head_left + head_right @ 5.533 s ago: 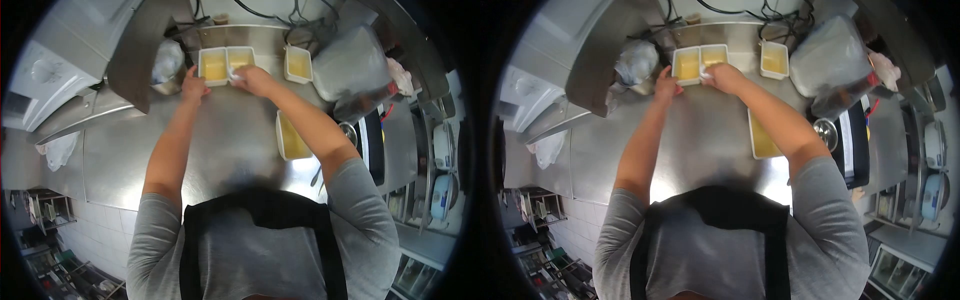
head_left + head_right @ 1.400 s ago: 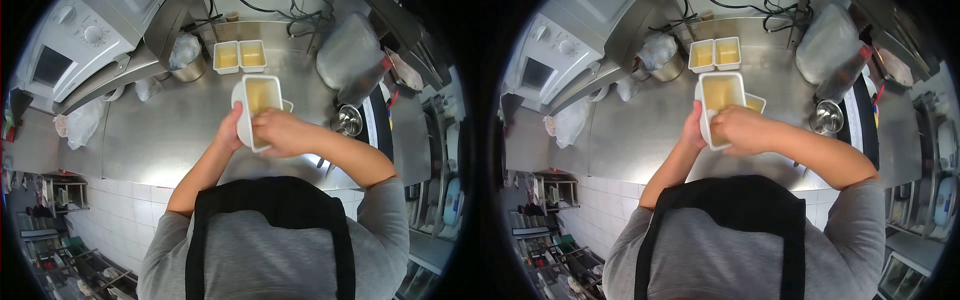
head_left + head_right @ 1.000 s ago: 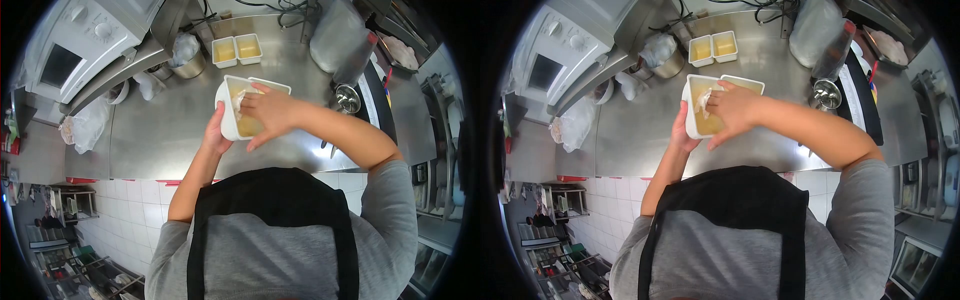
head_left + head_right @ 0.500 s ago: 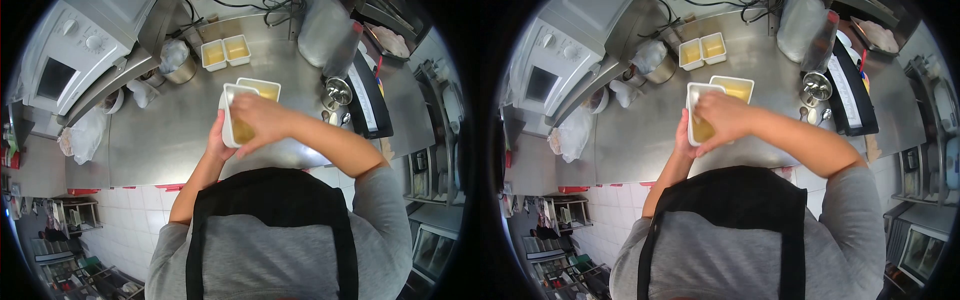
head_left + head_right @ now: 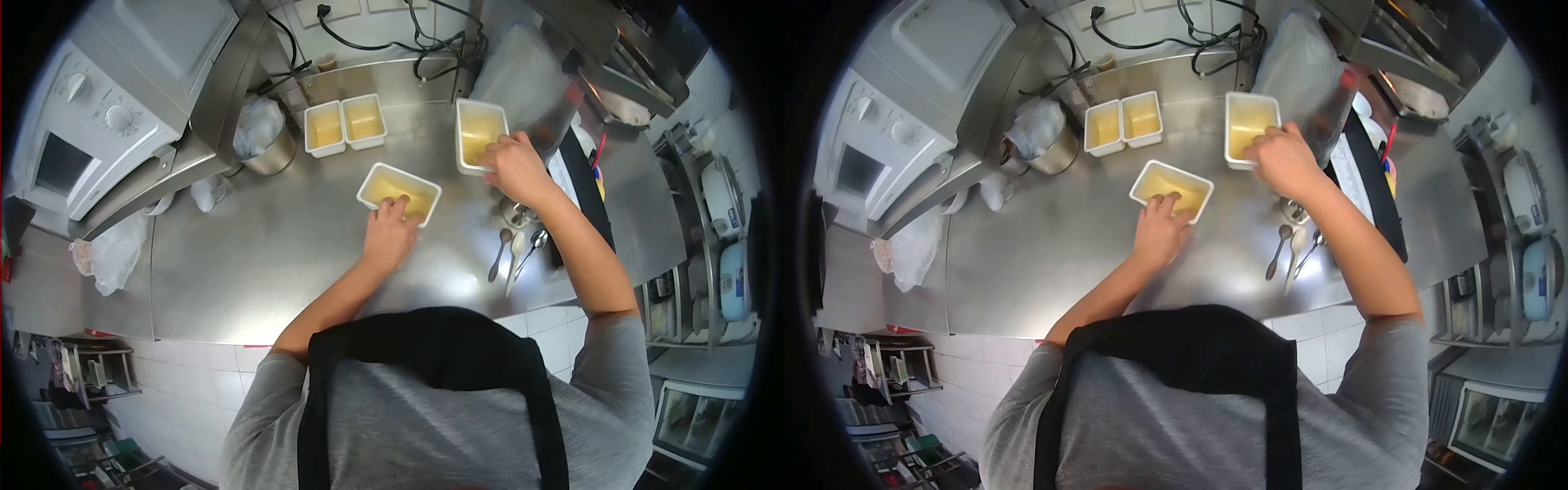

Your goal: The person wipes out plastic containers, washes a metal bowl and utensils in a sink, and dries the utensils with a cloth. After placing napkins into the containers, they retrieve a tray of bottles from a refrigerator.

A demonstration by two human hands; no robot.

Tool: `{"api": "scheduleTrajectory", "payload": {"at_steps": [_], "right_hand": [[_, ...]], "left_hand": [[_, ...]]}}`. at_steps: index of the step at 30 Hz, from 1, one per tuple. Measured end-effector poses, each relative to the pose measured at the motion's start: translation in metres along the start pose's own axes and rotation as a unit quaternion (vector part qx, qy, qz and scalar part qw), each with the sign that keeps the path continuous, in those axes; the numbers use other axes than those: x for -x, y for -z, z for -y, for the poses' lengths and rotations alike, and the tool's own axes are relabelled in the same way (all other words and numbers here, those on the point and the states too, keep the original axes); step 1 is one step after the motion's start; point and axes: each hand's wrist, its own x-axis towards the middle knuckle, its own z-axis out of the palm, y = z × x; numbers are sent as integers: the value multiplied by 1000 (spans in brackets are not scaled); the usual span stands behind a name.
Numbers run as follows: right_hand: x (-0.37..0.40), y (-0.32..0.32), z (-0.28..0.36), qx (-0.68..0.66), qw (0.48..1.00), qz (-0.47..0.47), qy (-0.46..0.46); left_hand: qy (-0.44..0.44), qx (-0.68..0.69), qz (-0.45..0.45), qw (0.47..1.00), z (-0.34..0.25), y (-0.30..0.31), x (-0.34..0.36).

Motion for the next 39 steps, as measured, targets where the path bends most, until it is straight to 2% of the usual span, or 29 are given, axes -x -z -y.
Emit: {"api": "scheduleTrajectory", "payload": {"at_steps": [4, 7, 9, 11, 13, 16, 19, 21, 22, 25, 28, 31, 32, 35, 38, 39], "right_hand": [[-20, -24, -26, 79, 994, 64, -30], [-48, -53, -36, 99, 982, 139, -81], [-71, -70, -42, 75, 981, 162, -80], [-94, -84, -47, 51, 980, 167, -94], [-111, -99, -51, 28, 979, 158, -123], [-130, -122, -64, -34, 987, 110, -116], [-148, -137, -73, -33, 993, 80, -75], [-154, -139, -72, 30, 992, 95, -75], [-157, -137, -70, 61, 990, 102, -76], [-150, -121, -61, 31, 996, -57, -58], [-147, -102, -51, -69, 989, -119, -47], [-147, -103, -19, -108, 991, -82, 1], [-151, -114, -10, -106, 989, -100, 21], [-166, -138, 2, -51, 997, -60, 12], [-170, -145, 1, -27, 997, -68, -7], [-171, -142, 0, -36, 998, -58, -14]], "left_hand": [[-129, -1, 24, 991, 41, -35, -55], [-117, -57, 74, 989, 70, -35, -114], [-143, -74, -52, 986, 73, -33, -131], [-152, -73, -70, 983, 70, -23, -146], [-144, -49, 22, 988, 63, -13, -156], [-98, -111, 22, 989, 83, -30, -173], [-93, -107, -9, 990, 93, -37, -183], [-61, -87, 22, 994, 96, -35, -189], [-45, -76, 38, 995, 96, -32, -189], [-46, -7, -113, 993, 106, -10, -171], [42, 22, -104, 993, 136, 22, -130], [119, -44, -92, 988, 167, 28, -94], [150, -77, -83, 982, 174, 26, -86], [145, -50, -61, 986, 190, 15, -78], [82, 90, -71, 990, 209, 1, -82], [82, 96, -77, 989, 209, -1, -87]]}}
